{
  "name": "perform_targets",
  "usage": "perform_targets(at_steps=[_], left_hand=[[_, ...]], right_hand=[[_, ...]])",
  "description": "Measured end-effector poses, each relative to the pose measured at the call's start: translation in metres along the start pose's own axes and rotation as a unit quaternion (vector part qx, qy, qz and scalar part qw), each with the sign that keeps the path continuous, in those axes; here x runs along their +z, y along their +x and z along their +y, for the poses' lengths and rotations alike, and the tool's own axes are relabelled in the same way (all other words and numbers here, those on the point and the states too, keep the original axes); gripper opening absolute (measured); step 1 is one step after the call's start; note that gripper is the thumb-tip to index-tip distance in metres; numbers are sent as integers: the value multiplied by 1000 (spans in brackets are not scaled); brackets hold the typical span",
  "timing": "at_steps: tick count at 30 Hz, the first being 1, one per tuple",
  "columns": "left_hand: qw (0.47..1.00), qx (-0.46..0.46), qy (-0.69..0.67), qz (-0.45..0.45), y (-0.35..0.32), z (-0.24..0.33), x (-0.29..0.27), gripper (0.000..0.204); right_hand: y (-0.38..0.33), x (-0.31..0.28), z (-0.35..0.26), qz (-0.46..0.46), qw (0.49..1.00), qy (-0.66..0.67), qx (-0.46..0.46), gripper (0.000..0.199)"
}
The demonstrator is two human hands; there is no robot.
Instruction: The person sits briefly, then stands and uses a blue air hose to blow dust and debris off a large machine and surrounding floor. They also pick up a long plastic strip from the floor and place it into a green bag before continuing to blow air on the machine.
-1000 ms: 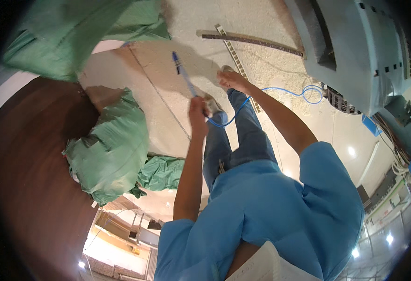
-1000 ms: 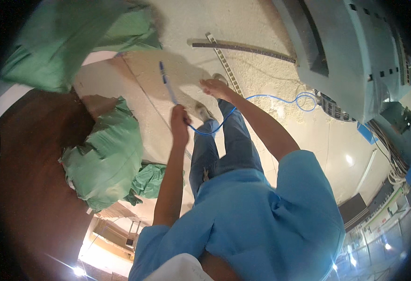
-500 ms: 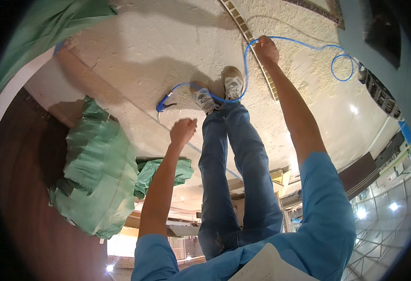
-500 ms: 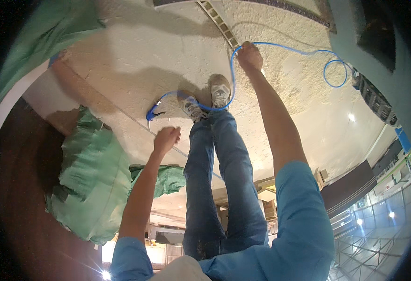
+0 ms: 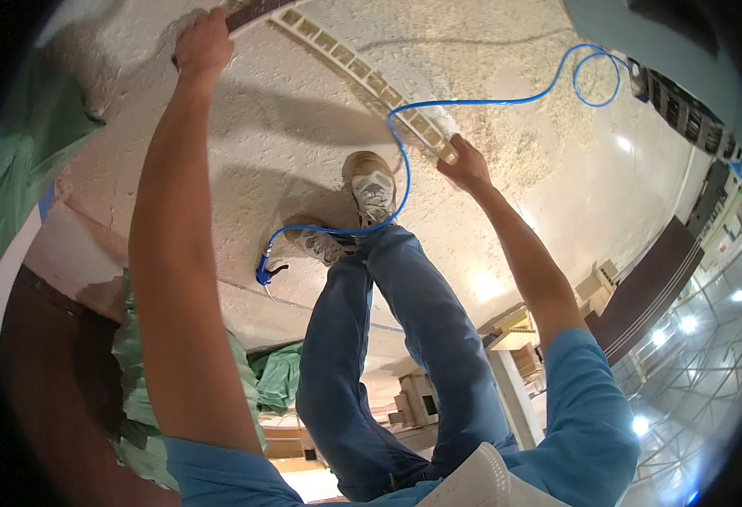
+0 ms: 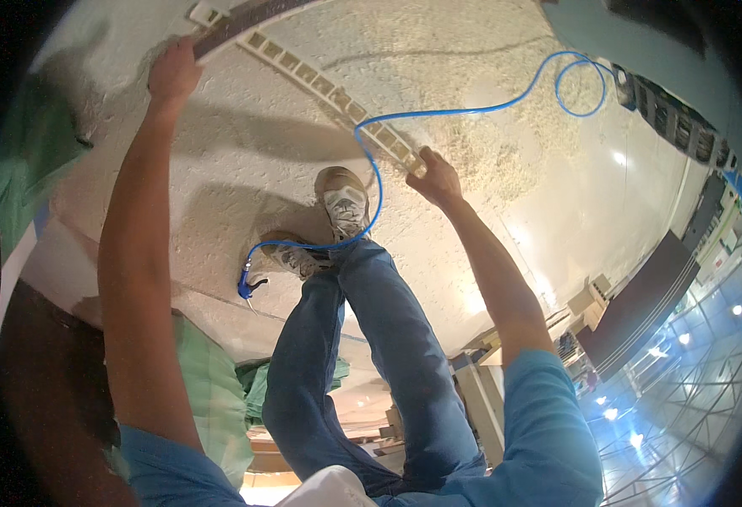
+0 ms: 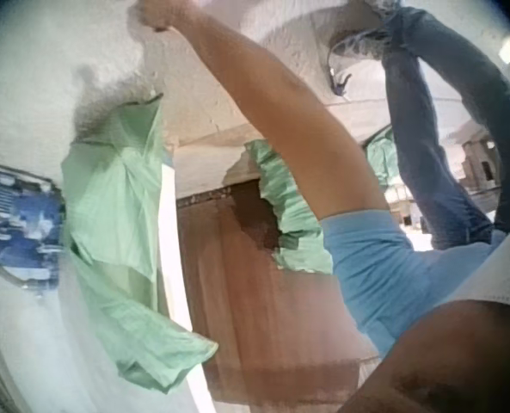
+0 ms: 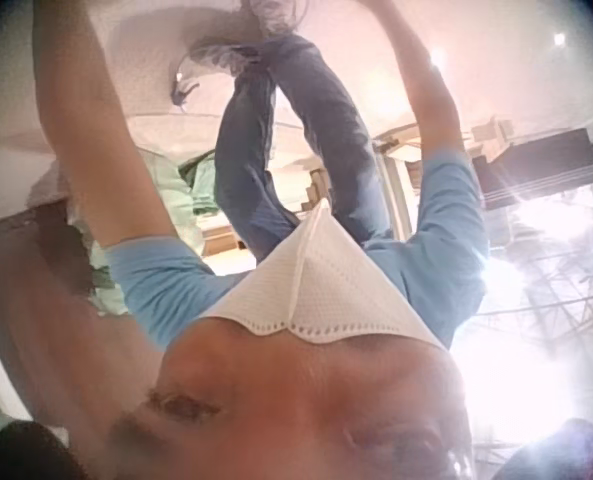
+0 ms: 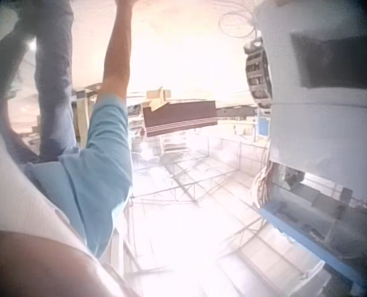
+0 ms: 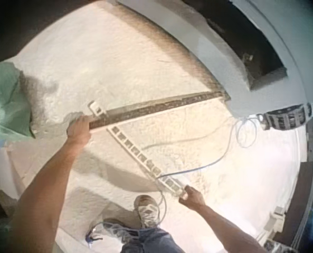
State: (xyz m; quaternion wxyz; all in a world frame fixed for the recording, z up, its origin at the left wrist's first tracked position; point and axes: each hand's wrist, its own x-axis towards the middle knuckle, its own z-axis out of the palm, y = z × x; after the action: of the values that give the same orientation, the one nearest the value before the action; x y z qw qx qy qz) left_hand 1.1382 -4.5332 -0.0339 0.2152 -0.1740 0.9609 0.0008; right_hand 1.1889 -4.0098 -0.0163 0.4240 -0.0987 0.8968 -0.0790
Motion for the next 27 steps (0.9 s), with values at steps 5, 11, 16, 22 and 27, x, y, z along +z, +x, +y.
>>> perform_targets(at_steps=[5, 11, 16, 22, 27], left_hand=[[976, 95, -177, -85, -114, -8, -27, 53], [894, -85, -384, -214, -302, -12, -60, 40], [870, -127, -427, -212, -432, -38, -74, 31], [828, -247, -464, -196, -525, -48, -67, 32], [852, -265, -417, -176, -556, -43, -59, 38]], right_hand=[[-148, -38, 49, -28, 995, 44, 90, 53], [-336, -38, 126, 83, 966, -34, 244, 38], [-463, -13, 159, -47, 943, 61, 323, 43], [-504, 84, 210, 4, 953, 90, 288, 45], [-433, 216, 256, 17, 969, 88, 231, 47]])
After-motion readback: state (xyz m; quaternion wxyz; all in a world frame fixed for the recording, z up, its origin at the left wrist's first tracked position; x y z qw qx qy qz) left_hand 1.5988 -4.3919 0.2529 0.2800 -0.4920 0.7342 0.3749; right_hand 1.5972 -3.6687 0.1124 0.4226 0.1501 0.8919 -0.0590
